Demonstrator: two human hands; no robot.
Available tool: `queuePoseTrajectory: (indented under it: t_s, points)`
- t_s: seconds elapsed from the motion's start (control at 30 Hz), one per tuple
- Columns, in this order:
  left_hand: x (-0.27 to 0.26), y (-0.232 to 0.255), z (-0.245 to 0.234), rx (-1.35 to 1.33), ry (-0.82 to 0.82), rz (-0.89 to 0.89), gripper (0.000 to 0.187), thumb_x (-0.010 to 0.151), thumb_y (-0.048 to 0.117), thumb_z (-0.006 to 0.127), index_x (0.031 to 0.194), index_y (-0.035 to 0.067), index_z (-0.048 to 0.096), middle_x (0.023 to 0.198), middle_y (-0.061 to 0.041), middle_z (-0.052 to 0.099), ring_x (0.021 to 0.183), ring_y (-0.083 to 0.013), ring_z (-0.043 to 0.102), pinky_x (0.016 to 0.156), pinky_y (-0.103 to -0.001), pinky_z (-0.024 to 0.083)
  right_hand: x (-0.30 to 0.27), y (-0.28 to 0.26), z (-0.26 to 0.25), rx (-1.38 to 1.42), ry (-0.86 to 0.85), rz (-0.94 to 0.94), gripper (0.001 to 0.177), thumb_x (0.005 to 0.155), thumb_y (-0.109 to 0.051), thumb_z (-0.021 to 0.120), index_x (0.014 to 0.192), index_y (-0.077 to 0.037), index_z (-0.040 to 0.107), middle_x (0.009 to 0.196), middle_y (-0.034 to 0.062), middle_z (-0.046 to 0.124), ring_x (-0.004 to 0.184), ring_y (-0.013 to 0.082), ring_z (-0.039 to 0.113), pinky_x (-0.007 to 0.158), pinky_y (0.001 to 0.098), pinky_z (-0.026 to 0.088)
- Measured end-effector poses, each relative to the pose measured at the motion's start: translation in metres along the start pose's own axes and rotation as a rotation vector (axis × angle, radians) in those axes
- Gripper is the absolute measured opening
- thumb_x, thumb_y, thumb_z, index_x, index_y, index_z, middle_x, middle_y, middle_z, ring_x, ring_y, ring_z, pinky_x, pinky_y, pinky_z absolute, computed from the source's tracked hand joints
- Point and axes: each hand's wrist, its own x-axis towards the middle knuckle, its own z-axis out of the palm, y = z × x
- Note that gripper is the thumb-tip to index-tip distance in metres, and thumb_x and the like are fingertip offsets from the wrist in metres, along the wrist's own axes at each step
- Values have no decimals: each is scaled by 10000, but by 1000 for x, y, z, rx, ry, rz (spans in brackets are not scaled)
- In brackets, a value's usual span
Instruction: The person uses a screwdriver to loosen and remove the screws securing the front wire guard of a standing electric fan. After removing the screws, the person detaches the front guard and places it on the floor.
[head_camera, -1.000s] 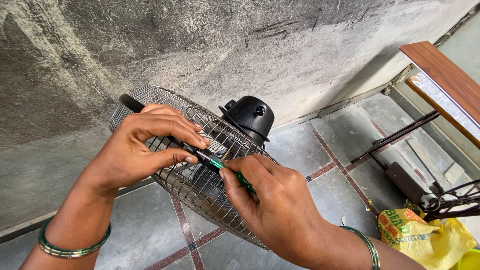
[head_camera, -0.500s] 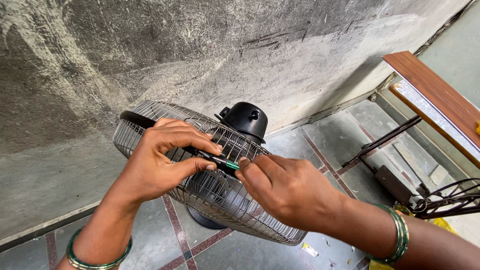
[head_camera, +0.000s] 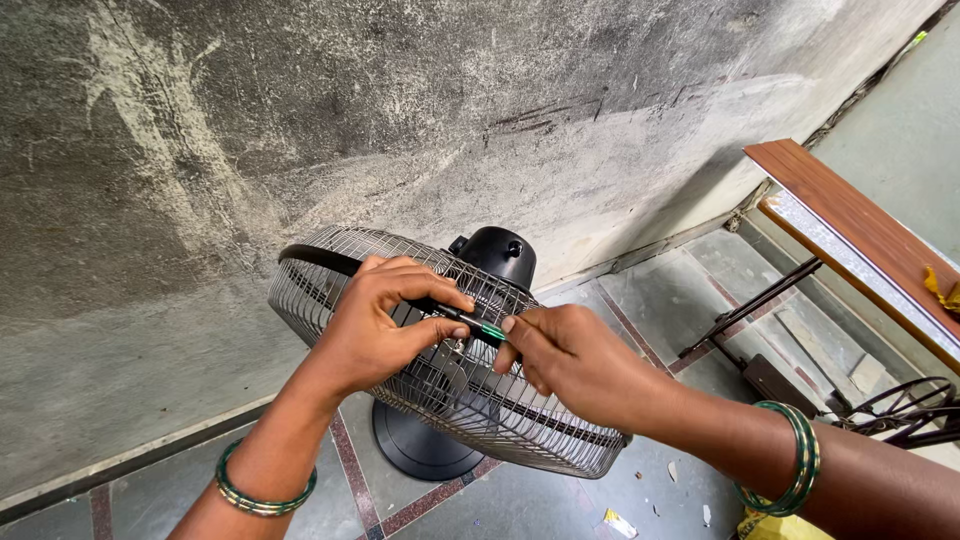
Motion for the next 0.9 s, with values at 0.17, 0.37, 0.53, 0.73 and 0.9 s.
queuePoseTrajectory:
  t_s: [0.17, 0.37, 0.53, 0.73, 0.9]
  points:
    - [2, 4, 3, -12, -2, -89, 220, 687, 245, 883, 894, 185, 837, 897, 33, 800, 911, -132, 661, 912, -336, 375, 1, -3, -2, 52, -54, 90, 393, 1030, -295, 521, 883, -14, 753, 536, 24, 469, 471, 121, 392, 467, 325, 353]
    - [3, 7, 4, -27, -7, -110, 231, 670, 251, 895, 873, 166, 827, 884, 30, 797, 906, -135, 654, 932, -340, 364, -3, 3, -2, -437, 102, -303, 274, 974, -236, 576, 872, -34, 731, 562, 96, 606, 446, 226, 569, 489, 386, 480]
    - [4, 6, 5, -3, 0, -137, 219, 670, 235, 886, 872, 170, 834, 865, 31, 797, 888, -133, 654, 919, -346, 367, 5, 14, -6, -938, 153, -626, 260, 991, -240, 601, 890, -4, 642, 617, 121, 627, 513, 298, 648, 482, 429, 514]
    - [4, 0, 5, 24, 6, -98, 224, 675, 257, 890, 868, 164, 823, 883, 36, 796, 886, -138, 646, 913, -347, 375, 6, 16, -13, -1325, 285, -1011, 214, 892, -156, 591, 956, 47, 610, 697, 104, 634, 618, 252, 681, 510, 371, 536]
    - [5, 3, 6, 8, 8, -84, 210, 699, 274, 882, 872, 169, 824, 880, 32, 797, 896, -138, 659, 930, -355, 371, 2, 18, 8, -582, 221, -409, 240, 973, -225, 612, 894, -17, 700, 647, 99, 655, 532, 231, 641, 505, 362, 490]
